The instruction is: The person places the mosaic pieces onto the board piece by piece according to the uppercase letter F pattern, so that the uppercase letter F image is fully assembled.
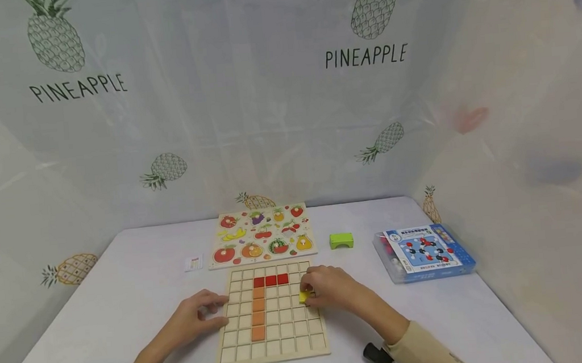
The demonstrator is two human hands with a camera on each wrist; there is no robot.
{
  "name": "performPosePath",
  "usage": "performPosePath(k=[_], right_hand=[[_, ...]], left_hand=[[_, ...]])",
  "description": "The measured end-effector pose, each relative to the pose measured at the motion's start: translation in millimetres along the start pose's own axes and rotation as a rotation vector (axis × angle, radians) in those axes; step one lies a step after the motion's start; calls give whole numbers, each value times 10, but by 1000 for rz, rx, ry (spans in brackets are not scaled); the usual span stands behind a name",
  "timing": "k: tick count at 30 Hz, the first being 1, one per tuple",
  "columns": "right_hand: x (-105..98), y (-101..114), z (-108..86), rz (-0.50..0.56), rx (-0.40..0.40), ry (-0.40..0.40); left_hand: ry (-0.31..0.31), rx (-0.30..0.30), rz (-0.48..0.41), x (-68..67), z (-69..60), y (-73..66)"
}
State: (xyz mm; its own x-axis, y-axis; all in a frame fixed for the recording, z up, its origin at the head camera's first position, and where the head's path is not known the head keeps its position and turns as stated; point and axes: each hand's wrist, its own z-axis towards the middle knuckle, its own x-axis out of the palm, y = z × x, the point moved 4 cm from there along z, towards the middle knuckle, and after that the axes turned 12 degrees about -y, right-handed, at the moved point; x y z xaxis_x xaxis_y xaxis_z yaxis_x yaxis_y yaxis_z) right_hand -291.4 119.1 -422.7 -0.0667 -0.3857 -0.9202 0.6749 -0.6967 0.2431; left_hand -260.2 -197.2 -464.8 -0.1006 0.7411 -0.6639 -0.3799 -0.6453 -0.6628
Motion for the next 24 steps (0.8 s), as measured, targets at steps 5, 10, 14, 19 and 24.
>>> performPosePath(k=[5,10,14,19,24], right_hand=[[70,110,81,-2,-21,17],[114,216,166,-10,-32,27],[145,290,229,-7,-38,37],[180,357,285,7,-42,47],[217,410,332,11,-60,35]], left_hand=[[-2,4,-1,2,-10,-14],[1,-2,0,-4,-1,-26],[4,-7,6,-4,8,-23],[6,-11,2,-1,4,-20],[1,-6,1,-3,-5,-24]])
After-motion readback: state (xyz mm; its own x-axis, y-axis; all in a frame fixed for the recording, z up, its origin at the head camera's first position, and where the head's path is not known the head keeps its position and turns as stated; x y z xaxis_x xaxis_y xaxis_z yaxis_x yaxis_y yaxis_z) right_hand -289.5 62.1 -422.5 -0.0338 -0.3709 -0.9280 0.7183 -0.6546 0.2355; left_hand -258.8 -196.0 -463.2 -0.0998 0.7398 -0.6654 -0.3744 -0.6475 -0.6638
